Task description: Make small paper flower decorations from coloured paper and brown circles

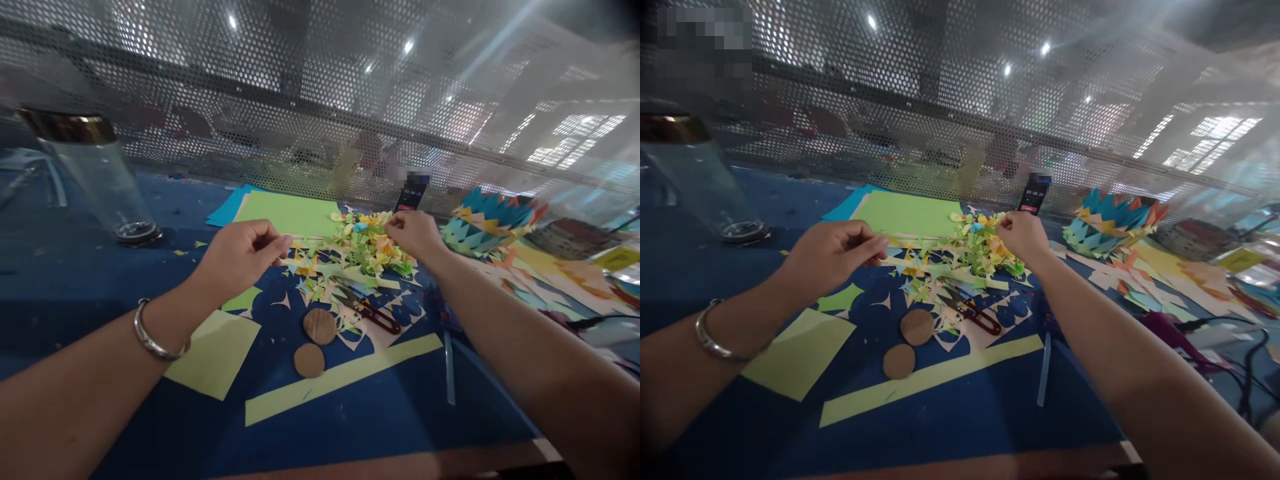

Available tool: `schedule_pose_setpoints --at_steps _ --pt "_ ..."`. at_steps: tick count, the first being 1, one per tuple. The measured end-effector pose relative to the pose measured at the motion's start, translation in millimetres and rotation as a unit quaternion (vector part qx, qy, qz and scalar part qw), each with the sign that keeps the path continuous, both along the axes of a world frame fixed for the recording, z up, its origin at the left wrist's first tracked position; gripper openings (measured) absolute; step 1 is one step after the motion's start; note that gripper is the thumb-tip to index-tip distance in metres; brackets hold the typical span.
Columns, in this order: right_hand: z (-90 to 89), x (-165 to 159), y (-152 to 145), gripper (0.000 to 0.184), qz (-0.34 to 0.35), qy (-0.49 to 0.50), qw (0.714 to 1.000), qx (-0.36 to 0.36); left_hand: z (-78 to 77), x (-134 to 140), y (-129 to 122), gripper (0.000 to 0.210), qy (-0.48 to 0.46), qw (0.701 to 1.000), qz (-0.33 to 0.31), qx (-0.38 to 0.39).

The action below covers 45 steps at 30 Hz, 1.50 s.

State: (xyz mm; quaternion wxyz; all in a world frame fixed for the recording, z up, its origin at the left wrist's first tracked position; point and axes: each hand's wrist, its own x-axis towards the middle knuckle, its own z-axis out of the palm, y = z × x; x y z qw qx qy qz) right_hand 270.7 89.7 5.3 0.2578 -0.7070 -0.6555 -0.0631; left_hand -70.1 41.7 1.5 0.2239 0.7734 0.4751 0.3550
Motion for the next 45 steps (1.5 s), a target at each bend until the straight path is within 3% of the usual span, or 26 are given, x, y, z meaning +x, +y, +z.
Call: schedule_pose_setpoints --at_steps 4,9,12,16,21,26,28,32,36,40,45 --pt "-0.4 -34.3 -37.3 0.014 0.067 -0.043 0.997 -0.024 7.1 -11.5 7.1 0.032 0.159 0.982 -0.083 -0.059" --pt "1.5 -66.6 -86.8 0.019 0.161 -0.057 0.984 -0.048 25.5 -25.9 -3.6 0.024 0.282 0.928 -0.175 -0.17" --pt "-0.1 -67.6 -102.7 0.021 0.193 -0.026 0.98 -0.049 27.8 -30.3 -11.1 0.023 0.331 0.903 -0.195 -0.191" --pt "-5.7 -56.1 -106.2 0.021 0.214 0.039 0.975 -0.045 24.3 -32.9 -13.4 0.016 0.343 0.894 -0.208 -0.2" --pt "-11.6 -52.5 -106.7 0.025 0.239 0.089 0.964 -0.074 23.1 -26.8 -11.5 0.015 0.311 0.897 -0.233 -0.21" --pt "-11.3 -64.6 -114.3 0.021 0.279 0.054 0.956 -0.075 5.9 10.5 -22.7 0.036 0.207 0.955 -0.195 -0.082" --pt "-10.2 -68.6 -117.4 0.02 0.292 0.055 0.951 -0.085 -2.0 25.8 -30.1 0.034 0.201 0.956 -0.206 -0.053" --pt "-9.6 -72.2 -120.9 0.022 0.303 0.074 0.945 -0.103 -7.2 38.4 -41.3 0.031 0.169 0.953 -0.232 -0.097" --pt "-12.6 -74.7 -121.7 0.022 0.337 0.113 0.928 -0.113 -5.3 40.5 -48.6 0.016 0.064 0.96 -0.239 -0.134" --pt "-14.1 -76.7 -123.6 0.025 0.368 0.139 0.912 -0.116 -7.6 47.8 -53.1 0.012 -0.038 0.965 -0.234 -0.114" --pt "-10.2 -76.4 -125.8 0.017 0.349 0.143 0.921 -0.094 -14.2 51.7 -46.8 0.022 -0.083 0.977 -0.177 -0.086"
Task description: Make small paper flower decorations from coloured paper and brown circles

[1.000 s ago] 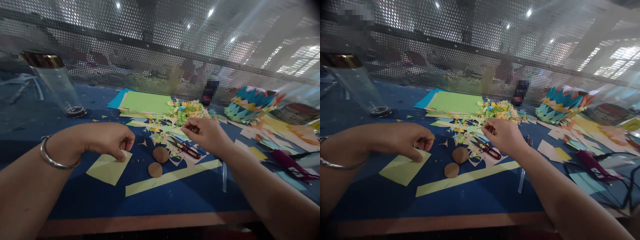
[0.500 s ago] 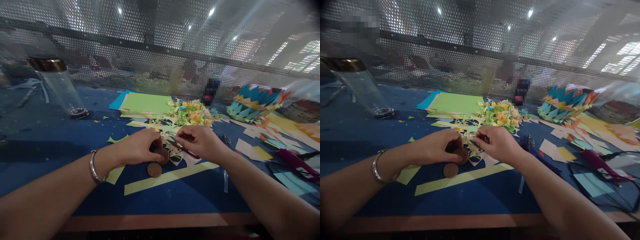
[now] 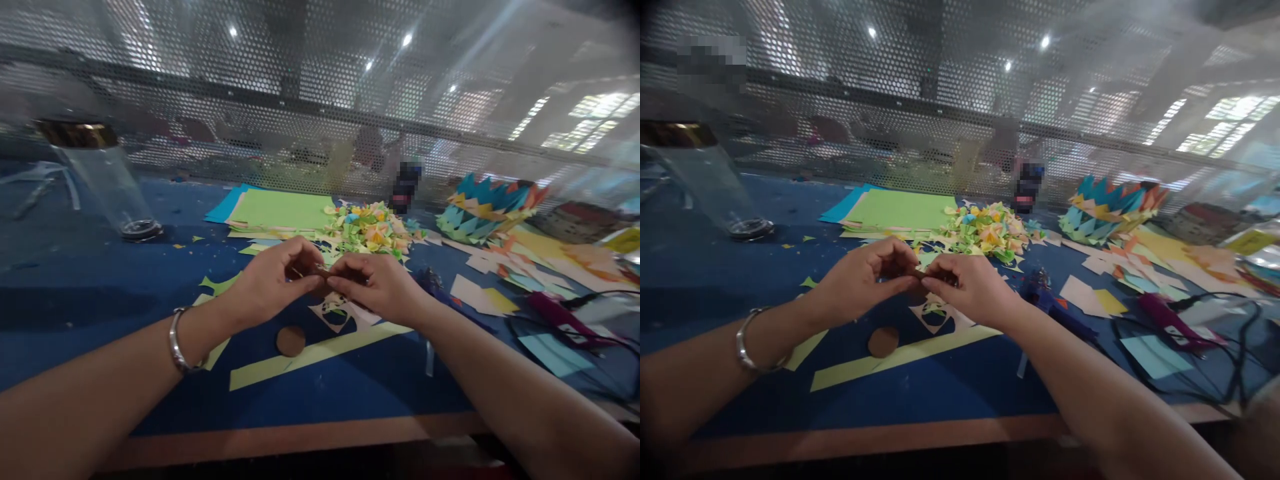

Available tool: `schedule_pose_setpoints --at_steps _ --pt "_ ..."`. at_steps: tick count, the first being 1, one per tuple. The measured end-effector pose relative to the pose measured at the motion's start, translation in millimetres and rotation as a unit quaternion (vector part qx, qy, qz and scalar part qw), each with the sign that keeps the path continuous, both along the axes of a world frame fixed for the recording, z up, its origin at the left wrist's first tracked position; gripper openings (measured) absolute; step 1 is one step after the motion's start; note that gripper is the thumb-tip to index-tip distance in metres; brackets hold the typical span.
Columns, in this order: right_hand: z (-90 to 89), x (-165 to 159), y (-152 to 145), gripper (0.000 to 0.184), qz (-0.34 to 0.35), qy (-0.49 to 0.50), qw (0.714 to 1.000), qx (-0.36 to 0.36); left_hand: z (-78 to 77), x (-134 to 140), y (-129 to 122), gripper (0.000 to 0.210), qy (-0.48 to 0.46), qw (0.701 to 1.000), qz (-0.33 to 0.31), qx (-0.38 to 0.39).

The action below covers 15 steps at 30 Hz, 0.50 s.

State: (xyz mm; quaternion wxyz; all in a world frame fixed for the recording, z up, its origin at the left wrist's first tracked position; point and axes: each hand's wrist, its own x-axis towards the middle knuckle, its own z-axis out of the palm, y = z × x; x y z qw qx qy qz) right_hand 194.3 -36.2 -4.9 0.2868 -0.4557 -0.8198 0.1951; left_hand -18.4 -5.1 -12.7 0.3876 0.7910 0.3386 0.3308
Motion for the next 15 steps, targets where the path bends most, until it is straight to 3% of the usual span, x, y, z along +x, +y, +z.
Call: schedule_pose_setpoints --at_steps 2,4,10,15 --pt "0.6 0.7 0.8 0.018 0.001 0.005 1.0 0.012 -2.3 -0.7 4.8 0.035 0.003 0.999 -0.008 -0.036" --pt "0.3 2.0 2.1 0.018 0.004 0.005 1.0 0.02 -3.5 -1.6 8.5 0.023 0.027 0.998 -0.028 -0.047" --pt "-0.9 9.3 4.3 0.022 0.011 0.014 1.0 -0.002 3.6 -5.1 7.5 0.021 0.095 0.992 -0.049 -0.061" --pt "1.8 22.4 11.8 0.019 -0.021 -0.075 0.997 0.026 11.8 -9.7 4.3 0.018 0.196 0.973 -0.087 -0.086"
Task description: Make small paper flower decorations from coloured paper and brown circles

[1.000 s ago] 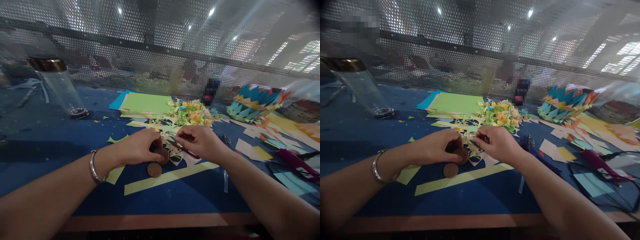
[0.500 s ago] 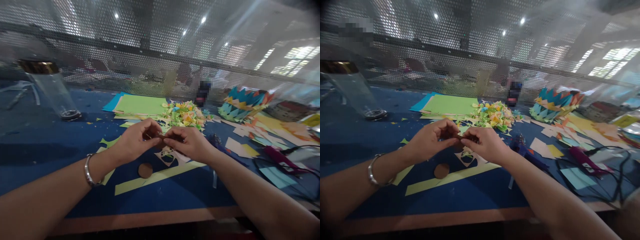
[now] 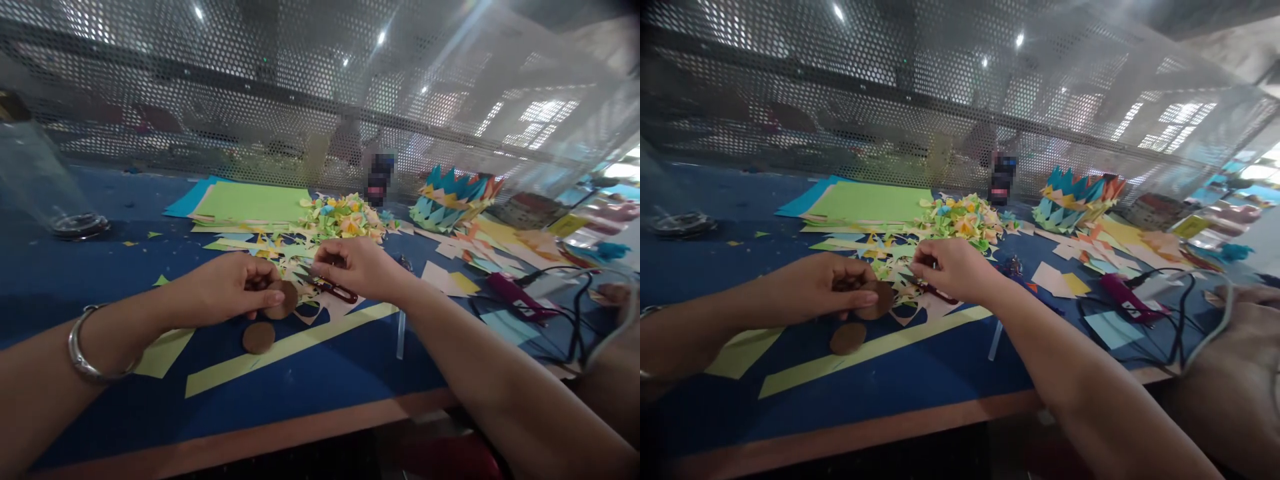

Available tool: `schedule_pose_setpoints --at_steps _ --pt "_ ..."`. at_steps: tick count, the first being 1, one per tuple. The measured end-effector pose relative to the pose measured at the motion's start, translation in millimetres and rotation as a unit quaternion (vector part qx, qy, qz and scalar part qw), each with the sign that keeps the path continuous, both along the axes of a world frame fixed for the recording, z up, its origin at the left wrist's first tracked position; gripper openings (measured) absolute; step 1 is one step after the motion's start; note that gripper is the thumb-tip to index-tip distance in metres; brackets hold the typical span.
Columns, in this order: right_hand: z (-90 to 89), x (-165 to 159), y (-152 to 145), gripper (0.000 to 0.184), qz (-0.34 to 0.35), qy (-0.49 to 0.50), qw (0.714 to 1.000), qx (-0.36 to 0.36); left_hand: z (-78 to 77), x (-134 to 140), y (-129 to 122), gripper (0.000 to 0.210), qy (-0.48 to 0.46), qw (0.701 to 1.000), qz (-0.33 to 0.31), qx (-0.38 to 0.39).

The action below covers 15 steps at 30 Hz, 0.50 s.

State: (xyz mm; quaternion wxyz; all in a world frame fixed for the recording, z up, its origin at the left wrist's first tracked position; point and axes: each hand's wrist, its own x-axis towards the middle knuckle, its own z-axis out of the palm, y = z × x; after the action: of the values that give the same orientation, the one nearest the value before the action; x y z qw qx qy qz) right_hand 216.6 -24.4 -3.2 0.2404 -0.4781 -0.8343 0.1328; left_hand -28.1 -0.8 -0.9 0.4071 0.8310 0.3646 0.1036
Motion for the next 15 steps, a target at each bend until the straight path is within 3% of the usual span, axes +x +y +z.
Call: schedule_pose_setpoints --at_steps 4,8,12,15 --pt "9.1 36.5 13.1 0.018 -0.101 -0.076 0.992 0.019 1.2 -1.2 1.5 0.018 0.027 1.0 0.004 0.013" --pt "14.9 109.4 15.8 0.019 -0.247 -0.177 0.953 0.017 1.1 -1.5 1.7 0.019 0.026 1.0 -0.008 0.014" --pt "5.9 181.0 -5.9 0.025 -0.372 -0.203 0.906 -0.015 2.7 -2.4 0.0 0.015 0.023 0.999 -0.03 0.04" --pt "-4.8 209.7 -25.4 0.037 -0.401 -0.211 0.89 -0.058 3.8 -3.2 0.0 0.014 0.028 0.997 -0.038 0.058"
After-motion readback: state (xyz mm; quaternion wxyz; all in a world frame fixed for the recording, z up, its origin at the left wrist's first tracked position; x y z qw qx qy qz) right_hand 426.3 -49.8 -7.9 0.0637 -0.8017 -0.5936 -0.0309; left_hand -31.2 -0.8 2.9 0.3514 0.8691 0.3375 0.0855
